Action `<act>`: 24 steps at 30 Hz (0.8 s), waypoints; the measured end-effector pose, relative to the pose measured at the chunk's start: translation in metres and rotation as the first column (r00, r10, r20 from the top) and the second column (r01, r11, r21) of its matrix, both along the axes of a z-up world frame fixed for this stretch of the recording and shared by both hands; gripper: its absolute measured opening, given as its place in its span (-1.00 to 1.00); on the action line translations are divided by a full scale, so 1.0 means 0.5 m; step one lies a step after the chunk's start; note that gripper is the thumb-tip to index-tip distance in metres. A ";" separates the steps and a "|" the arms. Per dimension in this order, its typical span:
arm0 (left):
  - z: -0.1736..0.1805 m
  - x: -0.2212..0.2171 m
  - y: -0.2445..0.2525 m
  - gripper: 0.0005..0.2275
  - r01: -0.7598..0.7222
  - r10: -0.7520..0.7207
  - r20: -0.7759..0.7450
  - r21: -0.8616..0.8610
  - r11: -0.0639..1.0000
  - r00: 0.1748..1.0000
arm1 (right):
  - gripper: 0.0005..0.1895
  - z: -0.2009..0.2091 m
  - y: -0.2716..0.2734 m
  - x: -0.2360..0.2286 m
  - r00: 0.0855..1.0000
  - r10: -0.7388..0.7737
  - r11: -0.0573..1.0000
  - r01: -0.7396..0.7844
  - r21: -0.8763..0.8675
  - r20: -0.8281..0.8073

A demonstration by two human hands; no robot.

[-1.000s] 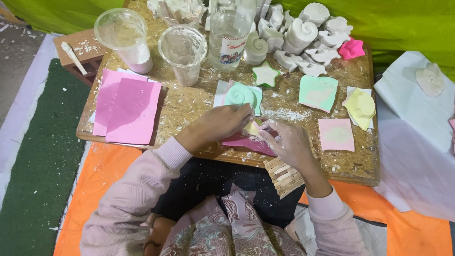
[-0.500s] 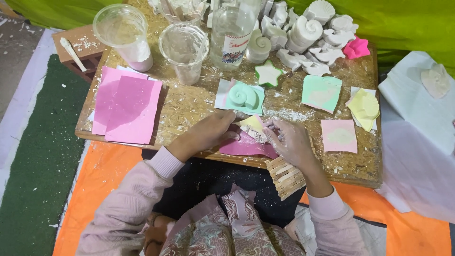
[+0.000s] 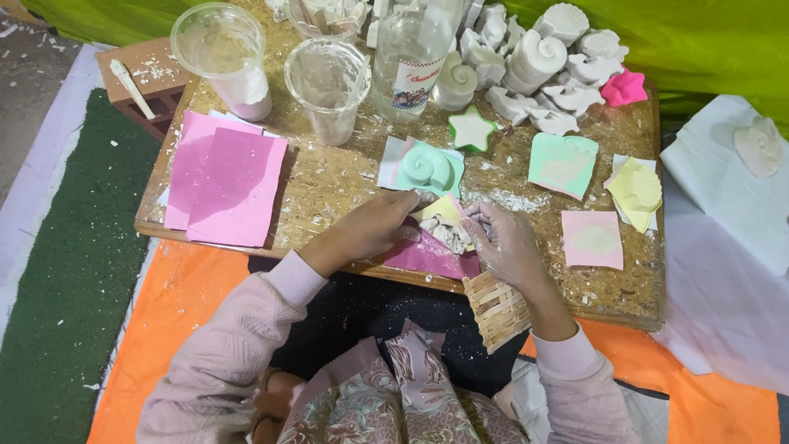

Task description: Demolding various small cast shapes from flexible molds and organizing them on a table with paper squares.

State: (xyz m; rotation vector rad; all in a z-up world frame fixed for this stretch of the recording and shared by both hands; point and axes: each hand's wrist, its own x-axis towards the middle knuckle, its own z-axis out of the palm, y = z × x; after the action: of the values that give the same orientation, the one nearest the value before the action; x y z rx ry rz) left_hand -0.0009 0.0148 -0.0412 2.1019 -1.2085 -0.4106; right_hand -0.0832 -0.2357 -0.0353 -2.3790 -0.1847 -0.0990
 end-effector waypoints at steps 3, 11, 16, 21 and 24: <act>-0.008 0.003 -0.003 -0.72 0.009 -0.009 -0.041 0.003 1.000 0.999 | -0.87 -0.004 0.001 -0.009 0.999 -0.040 0.999 0.041 0.028 -0.025; -0.002 -0.006 -0.004 -0.73 0.012 -0.012 0.032 -0.023 1.000 0.999 | -0.79 -0.005 0.003 -0.029 0.993 -0.073 0.992 0.082 -0.098 0.087; -0.022 -0.025 0.001 -0.73 -0.021 0.029 0.129 -0.064 0.998 0.991 | -0.74 -0.009 0.028 -0.070 0.955 -0.032 0.850 0.182 -0.494 0.296; -0.043 -0.061 0.035 -0.63 -0.120 0.169 0.283 -0.181 0.976 0.944 | -0.76 0.028 0.060 -0.090 0.883 0.107 0.745 0.234 -0.625 0.458; 0.002 -0.095 0.061 -0.60 -0.200 0.248 0.293 -0.183 0.962 0.924 | -0.81 0.048 0.067 -0.093 0.871 0.186 0.705 0.203 -0.679 0.454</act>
State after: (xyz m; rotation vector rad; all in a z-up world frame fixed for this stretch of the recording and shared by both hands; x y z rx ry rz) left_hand -0.0483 0.0453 -0.0404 2.1953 -1.1115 0.1224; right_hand -0.1297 -0.2022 -0.0115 -3.0916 -0.5429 -0.7890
